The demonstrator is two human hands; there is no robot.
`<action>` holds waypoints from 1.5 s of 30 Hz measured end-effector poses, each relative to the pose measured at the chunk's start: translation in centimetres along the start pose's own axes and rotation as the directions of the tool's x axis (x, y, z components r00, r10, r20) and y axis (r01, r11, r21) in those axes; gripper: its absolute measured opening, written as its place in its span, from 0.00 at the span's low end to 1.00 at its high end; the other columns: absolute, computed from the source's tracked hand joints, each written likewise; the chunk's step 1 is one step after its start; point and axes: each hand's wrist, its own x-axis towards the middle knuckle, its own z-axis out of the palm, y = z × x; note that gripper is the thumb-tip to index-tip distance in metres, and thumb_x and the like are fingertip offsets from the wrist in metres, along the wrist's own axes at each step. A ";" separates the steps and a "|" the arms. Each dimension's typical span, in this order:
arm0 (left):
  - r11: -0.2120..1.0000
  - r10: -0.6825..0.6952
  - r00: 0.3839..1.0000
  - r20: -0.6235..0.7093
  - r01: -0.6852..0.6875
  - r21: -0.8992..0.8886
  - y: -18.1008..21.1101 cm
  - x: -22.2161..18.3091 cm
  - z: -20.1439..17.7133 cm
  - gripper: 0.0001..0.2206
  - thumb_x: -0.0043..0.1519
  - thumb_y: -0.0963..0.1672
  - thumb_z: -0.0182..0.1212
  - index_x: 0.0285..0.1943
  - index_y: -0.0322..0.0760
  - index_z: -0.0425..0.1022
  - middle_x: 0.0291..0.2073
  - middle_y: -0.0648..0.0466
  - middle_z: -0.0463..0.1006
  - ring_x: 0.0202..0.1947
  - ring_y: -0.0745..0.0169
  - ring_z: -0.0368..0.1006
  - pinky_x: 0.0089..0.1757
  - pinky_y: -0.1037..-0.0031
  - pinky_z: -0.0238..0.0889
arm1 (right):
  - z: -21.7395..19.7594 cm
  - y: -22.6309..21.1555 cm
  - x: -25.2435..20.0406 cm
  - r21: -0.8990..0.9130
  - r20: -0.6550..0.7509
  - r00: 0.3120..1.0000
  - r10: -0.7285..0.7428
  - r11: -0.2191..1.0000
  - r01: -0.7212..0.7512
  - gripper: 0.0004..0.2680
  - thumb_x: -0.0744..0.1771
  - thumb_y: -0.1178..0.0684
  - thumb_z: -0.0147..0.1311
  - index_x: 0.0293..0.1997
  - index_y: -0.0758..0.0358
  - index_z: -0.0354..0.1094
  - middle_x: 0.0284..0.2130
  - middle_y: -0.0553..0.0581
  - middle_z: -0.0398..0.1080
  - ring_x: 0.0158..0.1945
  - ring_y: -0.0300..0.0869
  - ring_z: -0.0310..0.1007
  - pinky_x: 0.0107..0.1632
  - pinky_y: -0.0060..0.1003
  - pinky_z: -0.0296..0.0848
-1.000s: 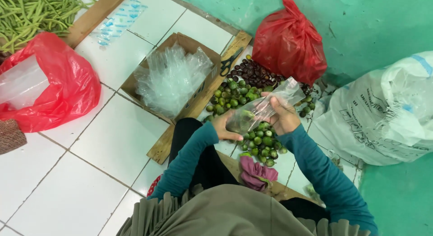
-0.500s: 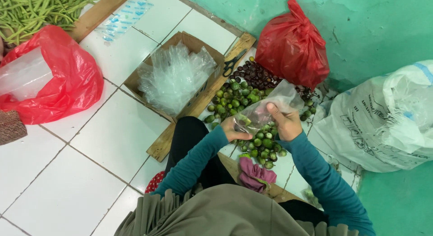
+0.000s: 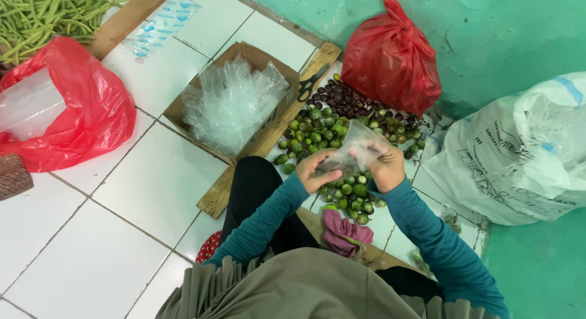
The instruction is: Sorting, wiping, and bagging small green fruits on the floor
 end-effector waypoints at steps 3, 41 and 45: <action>0.988 0.142 0.963 -0.227 -0.124 0.095 0.0 0.2 0.3 0.14 0.68 0.49 0.65 0.55 0.37 0.83 0.40 0.42 0.85 0.44 0.41 0.81 0.44 0.55 0.80 | 0.3 -2.2 0.0 0.079 0.044 0.989 -0.140 0.987 0.136 0.02 0.68 0.62 0.62 0.37 0.70 0.76 0.30 0.62 0.76 0.39 0.50 0.78 0.46 0.48 0.77; 0.925 -0.353 0.832 0.428 0.241 0.294 -5.9 -1.9 0.3 0.21 0.60 0.56 0.70 0.42 0.36 0.84 0.35 0.42 0.84 0.37 0.43 0.78 0.39 0.55 0.70 | 0.4 -3.8 0.1 -0.329 0.526 0.819 -0.230 0.833 0.445 0.05 0.67 0.57 0.64 0.41 0.66 0.77 0.40 0.65 0.75 0.47 0.62 0.76 0.53 0.58 0.72; 0.930 -0.307 0.813 0.495 0.145 0.339 -7.6 -2.0 1.0 0.24 0.64 0.56 0.62 0.51 0.31 0.79 0.46 0.36 0.82 0.45 0.33 0.77 0.47 0.46 0.72 | 1.5 -3.8 0.0 -0.437 0.507 0.797 -0.329 0.698 0.567 0.04 0.68 0.53 0.63 0.36 0.57 0.76 0.35 0.52 0.76 0.46 0.49 0.78 0.55 0.49 0.70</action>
